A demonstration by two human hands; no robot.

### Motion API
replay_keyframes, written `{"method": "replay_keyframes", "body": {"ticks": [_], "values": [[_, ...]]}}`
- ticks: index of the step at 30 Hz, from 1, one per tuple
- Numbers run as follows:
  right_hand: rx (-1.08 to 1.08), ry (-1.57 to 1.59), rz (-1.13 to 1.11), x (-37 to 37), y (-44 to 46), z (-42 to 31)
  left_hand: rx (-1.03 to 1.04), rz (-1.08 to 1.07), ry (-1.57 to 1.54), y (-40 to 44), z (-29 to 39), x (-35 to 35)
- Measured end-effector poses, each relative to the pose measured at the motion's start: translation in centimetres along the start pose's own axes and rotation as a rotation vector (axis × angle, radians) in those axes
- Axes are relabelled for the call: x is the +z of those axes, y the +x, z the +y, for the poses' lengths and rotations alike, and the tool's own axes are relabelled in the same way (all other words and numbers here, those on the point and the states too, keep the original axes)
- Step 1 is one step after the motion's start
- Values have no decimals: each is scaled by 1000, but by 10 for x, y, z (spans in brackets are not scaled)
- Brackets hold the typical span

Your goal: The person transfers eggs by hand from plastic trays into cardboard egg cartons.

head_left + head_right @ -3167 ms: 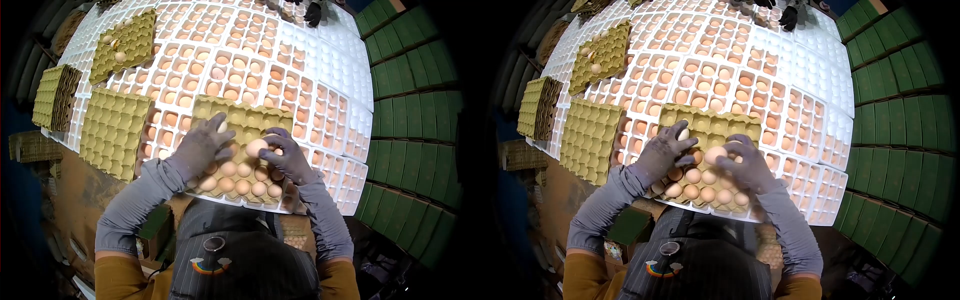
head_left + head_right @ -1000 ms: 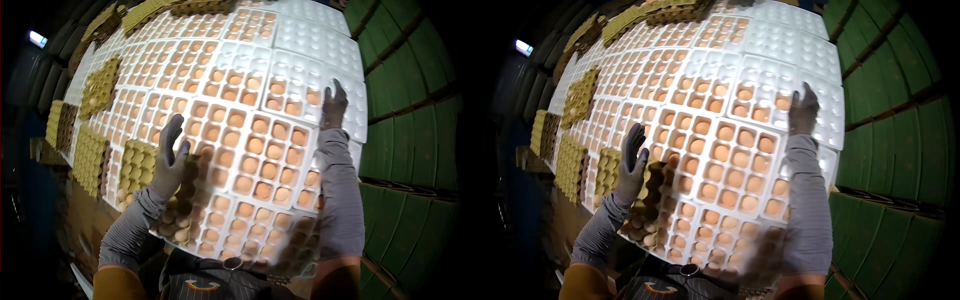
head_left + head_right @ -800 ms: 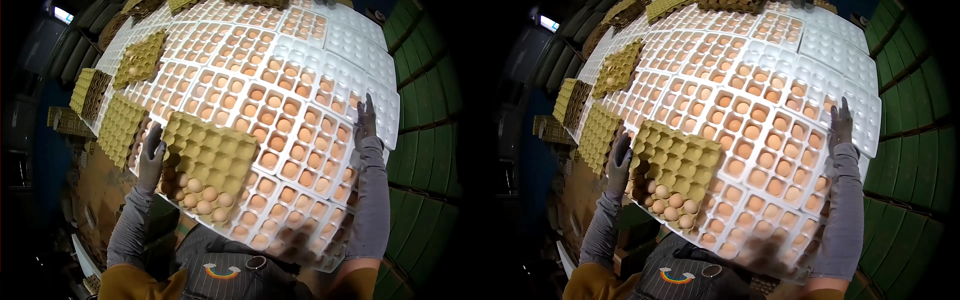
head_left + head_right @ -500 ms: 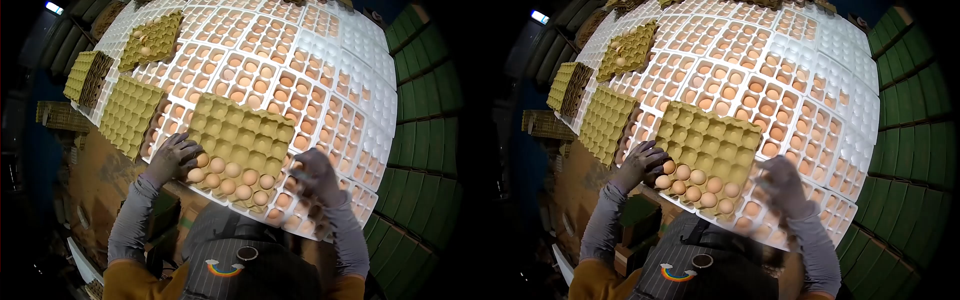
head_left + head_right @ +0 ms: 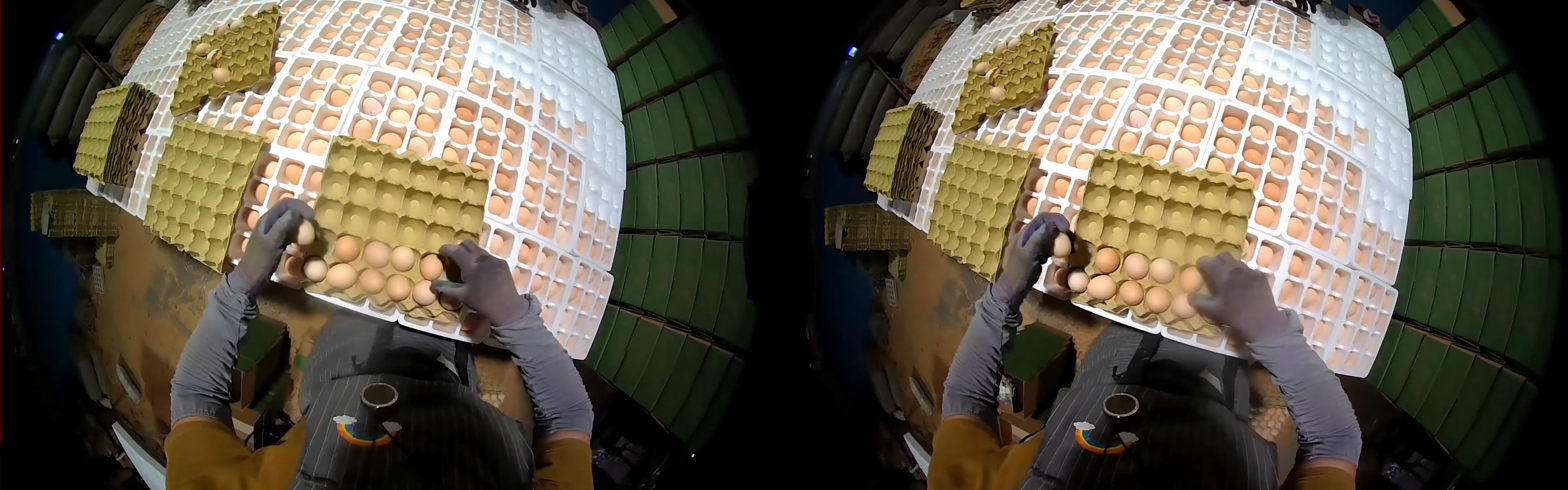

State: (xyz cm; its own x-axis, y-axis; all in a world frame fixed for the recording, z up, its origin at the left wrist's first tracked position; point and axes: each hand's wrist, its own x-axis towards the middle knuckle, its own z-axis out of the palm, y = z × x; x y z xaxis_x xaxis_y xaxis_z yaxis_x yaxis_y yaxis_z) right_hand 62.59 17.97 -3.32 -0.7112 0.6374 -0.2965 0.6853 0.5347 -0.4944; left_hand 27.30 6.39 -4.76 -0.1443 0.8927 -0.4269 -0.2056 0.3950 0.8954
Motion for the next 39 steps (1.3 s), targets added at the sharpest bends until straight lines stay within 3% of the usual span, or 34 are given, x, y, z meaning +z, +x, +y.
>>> {"method": "replay_keyframes", "body": {"ticks": [1, 2, 4, 8, 12, 13, 14, 16, 17, 18, 20, 21, 22, 24, 26, 30, 33, 34, 36, 37, 39], "values": [[-37, -215, -109, 15, 8, 3, 65, -1, 293, 6, -9, 3], [-33, -218, -110, 15, 12, 2, 255, -81, 657, 7, -8, 19], [-52, -259, -174, 12, 22, 2, 375, -80, 1201, 4, -5, 42], [-99, -338, -133, 13, 25, -3, 398, -60, 1159, 17, -14, 41], [-103, -322, -209, 10, 33, -3, 361, -195, 1364, 14, -18, 41], [-99, -324, -207, 3, 36, -3, 317, -184, 1250, 13, -12, 42], [15, -148, -260, -8, 37, -5, 321, -188, 1249, 11, -5, 42], [134, 28, -307, -19, 34, 0, 19, -170, 467, 8, 9, 45], [228, 673, -345, -22, 29, 6, 302, -202, 588, 10, 11, 49], [313, 1319, -358, -24, 26, 8, 267, -247, 660, 9, 14, 57], [235, 1500, -272, -15, 27, -2, 470, -158, 1178, 10, 3, 82], [56, 1170, -170, -3, 35, 1, 453, -155, 1387, 12, -7, 90], [-113, 836, -70, 6, 41, -1, 453, -155, 1387, 16, -15, 94], [-59, 12, 9, 13, 40, -41, 456, -145, 1619, 23, -24, 100], [-145, -529, 146, 42, 47, -46, 426, -140, 1556, 19, -19, 99], [-104, -369, -19, 25, 44, -38, 508, -130, 1638, 19, -23, 95], [219, 913, 61, 3, 14, -11, 369, -186, 1443, 15, -2, 96], [336, 1416, 52, -5, 0, -6, 456, -131, 1161, 15, -6, 86], [310, 1696, 97, -4, -25, 9, -155, -275, 317, 15, 19, 91], [277, 1778, 150, -6, -34, 9, -362, -425, -100, 18, 6, 93], [256, 2055, 177, 15, -42, 42, -347, -472, -348, 12, 8, 131]]}}
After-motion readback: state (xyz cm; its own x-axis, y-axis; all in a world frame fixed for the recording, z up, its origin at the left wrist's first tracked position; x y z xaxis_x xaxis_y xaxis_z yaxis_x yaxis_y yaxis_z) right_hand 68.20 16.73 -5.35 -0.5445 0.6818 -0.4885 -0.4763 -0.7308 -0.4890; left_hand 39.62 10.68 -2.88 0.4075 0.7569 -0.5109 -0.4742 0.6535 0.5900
